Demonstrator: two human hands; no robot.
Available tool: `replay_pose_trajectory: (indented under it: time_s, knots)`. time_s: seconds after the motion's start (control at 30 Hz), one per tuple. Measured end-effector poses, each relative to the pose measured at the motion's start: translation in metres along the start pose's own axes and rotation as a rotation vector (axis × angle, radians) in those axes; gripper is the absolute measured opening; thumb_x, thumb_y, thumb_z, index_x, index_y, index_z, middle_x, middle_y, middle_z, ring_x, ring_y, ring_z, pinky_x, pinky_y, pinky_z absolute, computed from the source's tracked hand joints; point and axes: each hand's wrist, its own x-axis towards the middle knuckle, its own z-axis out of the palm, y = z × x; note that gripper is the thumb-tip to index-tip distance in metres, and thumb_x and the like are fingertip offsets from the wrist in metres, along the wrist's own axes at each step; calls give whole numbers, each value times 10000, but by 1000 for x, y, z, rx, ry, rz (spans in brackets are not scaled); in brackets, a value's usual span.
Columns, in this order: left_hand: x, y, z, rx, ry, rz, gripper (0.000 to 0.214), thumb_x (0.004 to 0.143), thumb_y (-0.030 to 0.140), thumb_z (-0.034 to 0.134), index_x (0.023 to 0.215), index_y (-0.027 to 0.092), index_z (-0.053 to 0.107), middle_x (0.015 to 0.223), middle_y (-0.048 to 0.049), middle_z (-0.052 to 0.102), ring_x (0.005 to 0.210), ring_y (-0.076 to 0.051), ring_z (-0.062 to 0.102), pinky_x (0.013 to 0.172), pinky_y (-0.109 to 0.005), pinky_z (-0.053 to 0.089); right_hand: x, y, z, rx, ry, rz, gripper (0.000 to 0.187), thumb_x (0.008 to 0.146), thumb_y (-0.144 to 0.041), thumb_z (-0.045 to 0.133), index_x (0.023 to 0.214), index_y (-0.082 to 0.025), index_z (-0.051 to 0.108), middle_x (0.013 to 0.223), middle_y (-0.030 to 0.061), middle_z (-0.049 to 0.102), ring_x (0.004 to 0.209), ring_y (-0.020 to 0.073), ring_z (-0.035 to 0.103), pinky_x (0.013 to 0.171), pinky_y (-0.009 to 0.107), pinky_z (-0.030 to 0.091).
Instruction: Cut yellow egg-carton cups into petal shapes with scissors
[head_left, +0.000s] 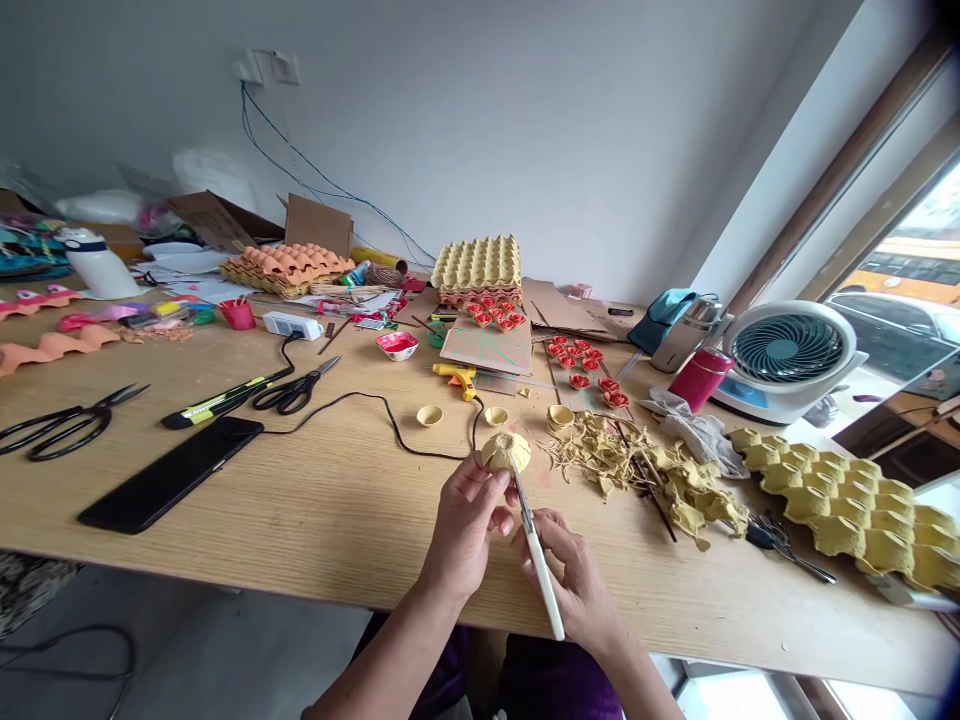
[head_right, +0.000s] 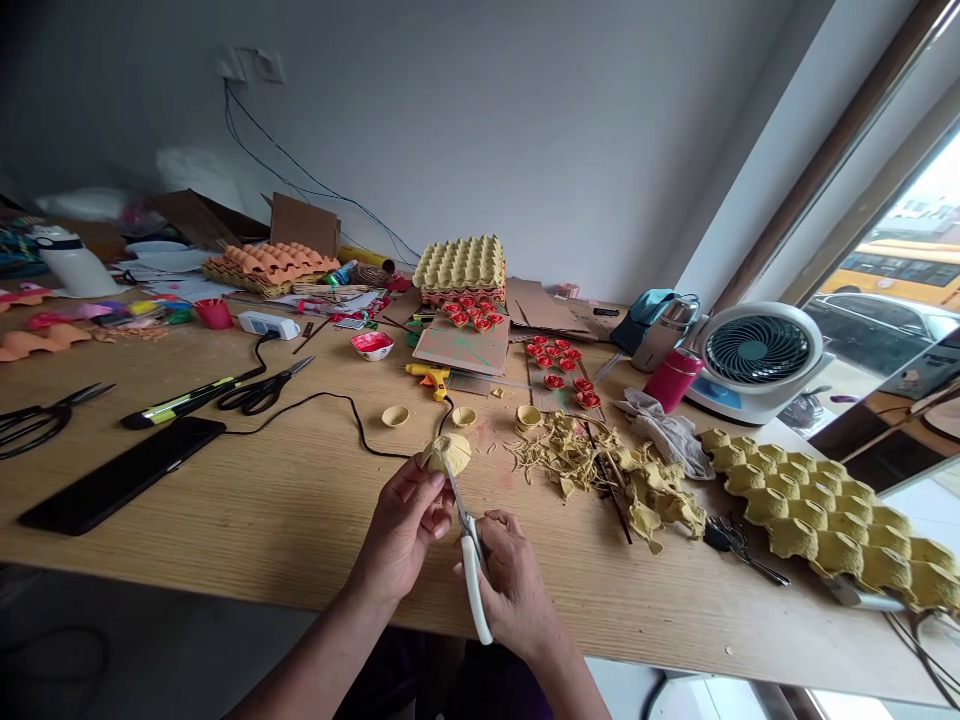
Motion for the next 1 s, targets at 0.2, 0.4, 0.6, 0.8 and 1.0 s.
replay_pose_trajectory:
  time_s: [0.2, 0.4, 0.6, 0.8, 1.0]
  knots:
    - [0, 1, 1, -2, -7, 4, 251, 747, 362, 784, 881, 178, 676, 754, 8, 593, 617, -71, 504, 439, -140, 354, -1, 2, 1, -23, 18, 0, 273, 943, -412, 498, 771, -206, 554, 784, 43, 548, 825, 228, 491, 746, 341, 411]
    - [1, 1, 4, -15, 19, -8, 288, 716, 385, 804, 883, 178, 692, 758, 11, 587, 621, -65, 501, 441, -138, 351, -2, 0, 0, -57, 44, 14, 276, 941, -347, 482, 702, -210, 491, 697, 14, 494, 728, 194, 446, 655, 309, 372]
    - [3, -2, 3, -48, 21, -29, 287, 719, 369, 808, 901, 182, 690, 761, 17, 584, 619, -59, 504, 447, -132, 352, -1, -1, 0, -81, 64, -7, 322, 952, -374, 464, 674, -211, 449, 654, -5, 449, 650, 168, 413, 612, 299, 347]
    - [5, -4, 8, -63, 6, -16, 277, 722, 365, 808, 863, 173, 666, 753, 19, 578, 595, -56, 501, 438, -138, 352, -2, 0, 0, -87, 105, -6, 318, 949, -366, 471, 674, -209, 443, 644, -16, 413, 614, 149, 388, 582, 285, 334]
    - [17, 3, 6, -20, 34, 81, 270, 728, 361, 799, 847, 170, 648, 697, 23, 577, 578, -63, 497, 445, -145, 367, -1, 1, -1, -87, 56, 51, 318, 941, -384, 494, 683, -198, 509, 654, 3, 476, 664, 169, 443, 614, 295, 364]
